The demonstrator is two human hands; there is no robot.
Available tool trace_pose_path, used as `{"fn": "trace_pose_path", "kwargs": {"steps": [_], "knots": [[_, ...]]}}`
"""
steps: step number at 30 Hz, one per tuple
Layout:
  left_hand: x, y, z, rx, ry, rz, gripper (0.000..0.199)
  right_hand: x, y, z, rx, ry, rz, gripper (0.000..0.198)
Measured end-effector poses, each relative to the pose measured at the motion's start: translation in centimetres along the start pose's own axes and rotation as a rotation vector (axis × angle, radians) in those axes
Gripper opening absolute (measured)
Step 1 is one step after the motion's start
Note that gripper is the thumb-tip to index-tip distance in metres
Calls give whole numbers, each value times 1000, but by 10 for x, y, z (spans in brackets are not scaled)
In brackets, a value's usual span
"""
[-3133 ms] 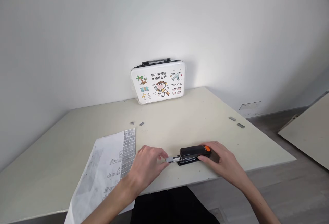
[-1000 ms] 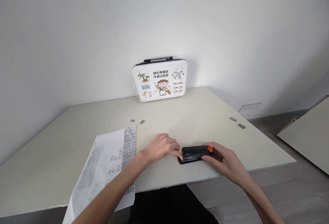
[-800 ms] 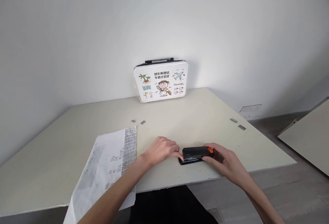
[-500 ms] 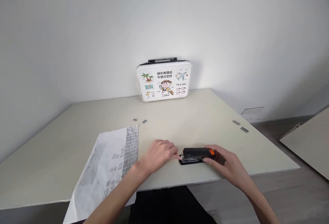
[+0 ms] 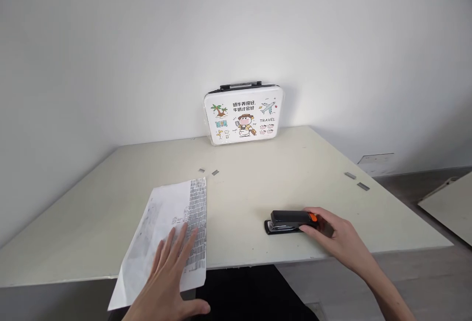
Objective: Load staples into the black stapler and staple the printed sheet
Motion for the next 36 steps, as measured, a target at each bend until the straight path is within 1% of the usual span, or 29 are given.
{"fn": "trace_pose_path", "kwargs": {"steps": [3,5,9,12,15,20,24,26,29,32,34,36], "knots": [[-18,-2,-1,-45,-32,0,104,2,-1,0,6,-7,-1,43],[-31,0,3,-59,-90,-29,97,4,-2,-1,6,-12,-3,43],[-56,2,13,-105,-170,-86,95,7,-4,-2,15,-31,25,43],[-72,-1,23,-166,-175,-113,90,9,-6,-2,42,-44,69,43],[-85,-7,34,-192,-159,-153,88,10,-6,-2,60,-53,104,44],[-104,-13,53,-169,-143,-201,90,4,-2,0,136,-64,130,43],[-118,-9,67,-148,-158,-219,80,-3,2,3,196,-74,125,42],[-123,-7,71,-144,-162,-221,78,-3,5,5,220,-79,94,44],[-127,-7,75,-153,-173,-213,82,4,12,10,277,-79,21,45],[-131,-7,76,-193,-168,-186,73,18,19,16,347,-76,-30,46],[-133,-7,77,-224,-153,-172,65,30,21,19,344,-85,-49,48],[-136,-8,80,-240,-143,-162,61,42,18,23,305,-91,-55,48]]}}
Point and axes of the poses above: each hand's wrist, its own z-axis towards the middle knuckle, its own y-axis out of the back of the hand, x = y × z, the point moved 1 cm from there along z, towards the middle knuckle, and after that the axes turned 13 degrees about z, right-handed, at the moved point
